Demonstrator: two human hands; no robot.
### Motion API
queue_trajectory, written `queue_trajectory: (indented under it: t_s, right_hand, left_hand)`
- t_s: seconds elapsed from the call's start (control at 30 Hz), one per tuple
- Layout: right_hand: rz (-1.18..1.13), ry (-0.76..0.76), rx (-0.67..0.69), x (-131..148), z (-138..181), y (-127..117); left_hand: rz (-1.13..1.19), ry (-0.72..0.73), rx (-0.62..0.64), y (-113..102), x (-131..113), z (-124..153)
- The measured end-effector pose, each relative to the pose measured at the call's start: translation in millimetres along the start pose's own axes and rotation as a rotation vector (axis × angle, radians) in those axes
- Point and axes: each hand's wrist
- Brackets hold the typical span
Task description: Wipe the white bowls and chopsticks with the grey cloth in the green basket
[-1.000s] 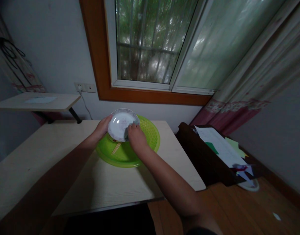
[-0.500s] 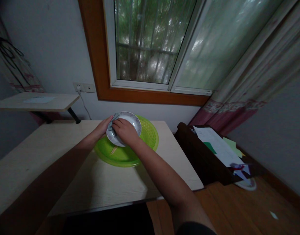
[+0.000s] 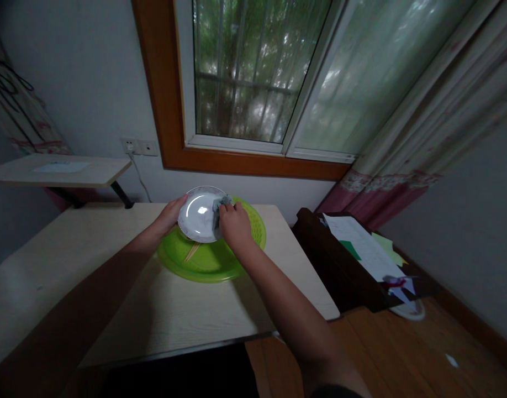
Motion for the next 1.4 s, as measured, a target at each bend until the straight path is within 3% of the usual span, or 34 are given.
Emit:
queue_trajectory:
  t_s: [0.13,0.23,0.4,0.5,0.7,0.9,1.1,1.4]
  right_hand:
    - [-0.087,-0.011,0.132,2.6,12.5,0.9]
    - [-0.232,-0.134,0.187,8.2,14.3,4.3]
    - [-0.474,-0.454,0.128,27.4,2.2,15.6]
    - [-0.458,-0.499,0.045,38.5,-12.8,22.7]
    - [-0.294,-0.427,-0.146,34.2,-40.8,25.6]
    - [-0.19,-0.184,-0.272,14.7,-37.6,19.3]
    - [-0.14,-0.031,-0.202,7.7,-25.1,17.6]
    - [-0.084,0.141,-0.123,4.4,-22.0,20.4]
  left_hand:
    - [-0.027,-0.003,-0.03,0.8,-2.1,-0.4]
    - [-0.045,-0.005,-0.042,0.7,-2.8,-1.4]
    - [-0.083,-0.007,-0.056,-0.1,-1.4,-4.2]
    - [-0.102,0.014,-0.041,-1.1,2.2,-7.7]
    - [-0.053,0.068,0.007,-1.1,10.3,-17.4]
    - [-0.038,0.067,0.017,5.2,2.6,-12.8]
    - [-0.107,0.034,0.05,7.8,-3.5,-2.4]
    - [-0.086,0.025,-0.09,1.8,-2.6,1.5]
Point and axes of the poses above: each hand's wrist, its own z-axis away from the middle knuckle, its own y-axis out of the palm, x = y × z, and after that the axes turned 10 degrees about x, right-handed
